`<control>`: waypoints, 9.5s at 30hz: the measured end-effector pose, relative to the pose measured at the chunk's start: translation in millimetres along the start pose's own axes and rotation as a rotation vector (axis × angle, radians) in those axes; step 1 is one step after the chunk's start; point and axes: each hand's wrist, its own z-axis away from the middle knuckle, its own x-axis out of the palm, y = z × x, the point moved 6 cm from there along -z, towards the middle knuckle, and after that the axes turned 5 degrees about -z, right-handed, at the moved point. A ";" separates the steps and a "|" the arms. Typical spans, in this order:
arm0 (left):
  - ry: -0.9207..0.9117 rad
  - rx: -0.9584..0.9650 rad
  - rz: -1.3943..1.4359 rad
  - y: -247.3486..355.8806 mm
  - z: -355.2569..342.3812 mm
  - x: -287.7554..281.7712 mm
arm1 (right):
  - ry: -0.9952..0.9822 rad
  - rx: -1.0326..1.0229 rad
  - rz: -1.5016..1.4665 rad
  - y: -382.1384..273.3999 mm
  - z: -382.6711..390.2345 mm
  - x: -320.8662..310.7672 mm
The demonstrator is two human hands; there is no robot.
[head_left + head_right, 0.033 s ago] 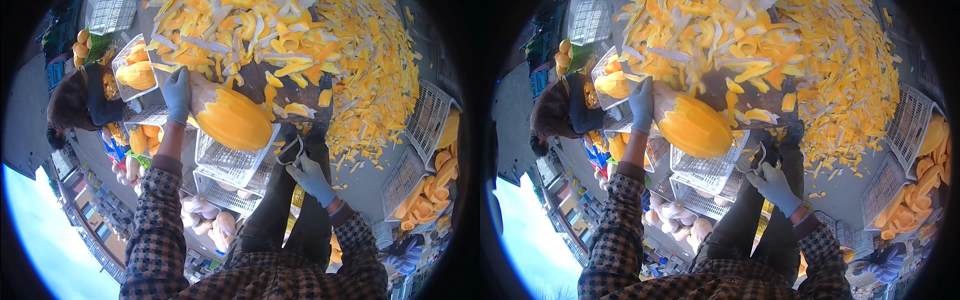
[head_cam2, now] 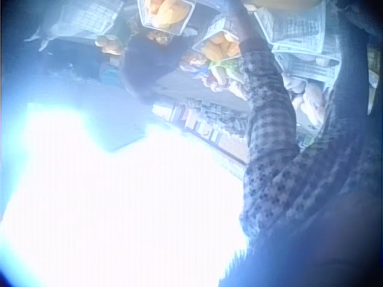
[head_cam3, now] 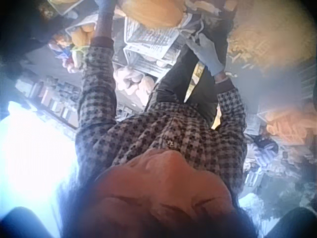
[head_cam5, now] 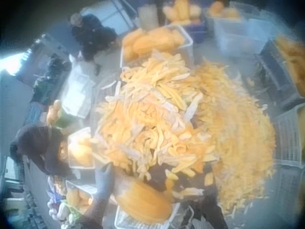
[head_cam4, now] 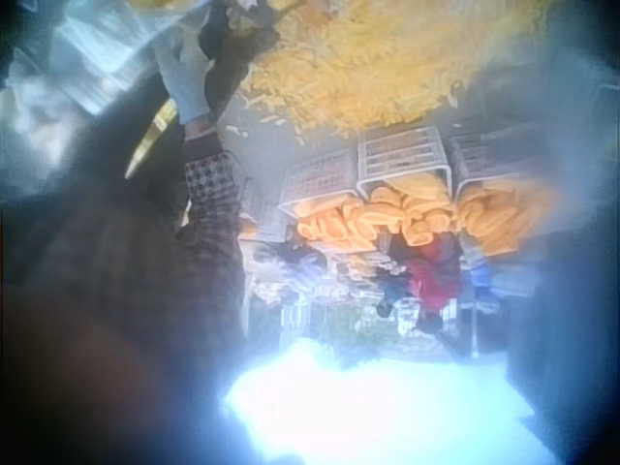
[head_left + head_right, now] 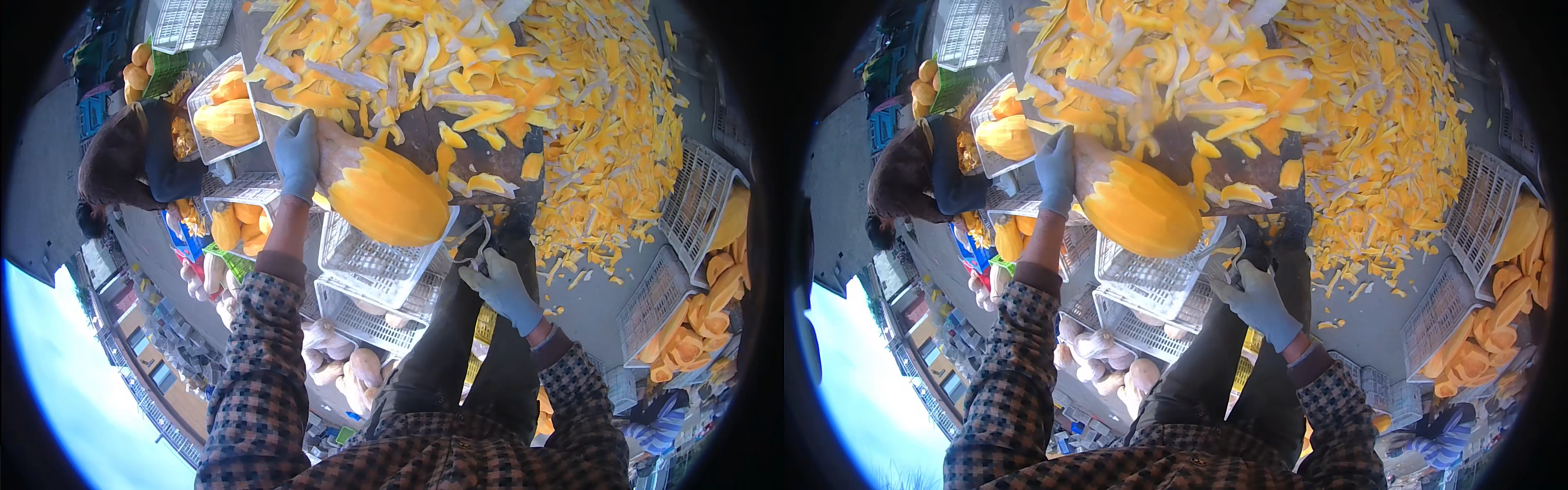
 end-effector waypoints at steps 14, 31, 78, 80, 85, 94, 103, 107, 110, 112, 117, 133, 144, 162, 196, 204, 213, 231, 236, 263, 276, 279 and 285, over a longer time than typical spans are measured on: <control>-0.313 -0.991 0.972 -11.8 245.7 72.4 | 0.466 -0.436 0.440 -175.5 -79.9 -37.8; 0.173 0.296 -0.423 155.1 91.0 84.3 | 0.311 -0.693 1.286 -201.7 -37.2 -46.9; 0.093 0.512 -0.439 178.9 126.9 92.1 | 0.376 -0.188 1.089 -73.0 33.2 -80.8; 0.060 0.521 -0.441 175.7 130.2 94.2 | 0.354 -0.235 1.121 -62.4 51.0 -84.0; 0.112 0.526 -0.441 172.5 121.8 97.2 | 0.418 0.086 0.923 -36.6 72.3 -106.3; 0.136 0.652 -0.521 179.4 104.6 99.2 | 0.494 -0.227 0.912 -22.4 63.9 -104.3; 0.098 0.578 -0.505 181.1 101.4 100.3 | 0.422 -0.569 0.688 -144.6 -33.8 -83.4; 0.144 0.660 -0.493 180.9 102.4 96.7 | 0.299 -0.368 0.859 -130.6 -52.2 -79.8; 0.136 0.701 -0.456 182.1 102.2 96.7 | 0.298 -0.180 0.939 -82.1 13.8 -104.7; 0.163 0.720 -0.486 184.5 103.3 95.5 | 0.279 -0.072 0.948 -69.8 34.2 -111.5; 0.140 0.698 -0.482 186.4 103.1 95.1 | 0.399 -0.514 0.845 -133.4 -7.5 -80.6; 0.169 0.694 -0.505 188.2 102.3 94.8 | 0.418 -0.480 1.046 -147.9 -12.8 -47.2; 0.123 0.602 -0.374 162.4 110.0 77.2 | 0.422 -0.302 1.055 -110.5 20.8 -57.3; 0.160 0.389 -0.434 153.1 120.6 74.0 | 0.443 -0.237 0.958 -69.0 15.4 -51.4; 0.208 0.312 -0.338 142.9 127.7 73.1 | 0.397 -0.647 1.081 -141.9 -22.7 -35.7; 0.182 0.370 -0.344 142.2 129.1 74.9 | 0.369 -0.130 1.308 -60.7 73.2 -91.0; 0.172 0.403 -0.268 144.1 125.8 69.5 | 0.384 -0.545 1.104 -144.8 -23.5 -12.4; 0.119 0.401 -0.073 117.1 111.5 53.4 | 0.432 0.057 0.622 -70.8 61.3 -46.2; 0.147 0.302 -0.243 127.6 126.9 58.6 | 0.350 -0.415 0.888 -131.4 -24.5 -23.6; 0.113 0.355 -0.021 102.7 125.3 50.0 | 0.362 -0.138 0.700 -50.9 23.6 -20.2; 0.116 0.421 -0.185 124.6 134.8 55.9 | 0.365 -0.047 1.167 -55.5 36.3 -11.5; 0.108 0.258 -0.111 113.7 125.9 59.1 | 0.438 -0.029 0.921 -39.4 53.1 -20.1; 0.134 0.254 -0.171 117.8 126.9 65.1 | 0.386 -0.458 0.977 -55.3 42.3 2.1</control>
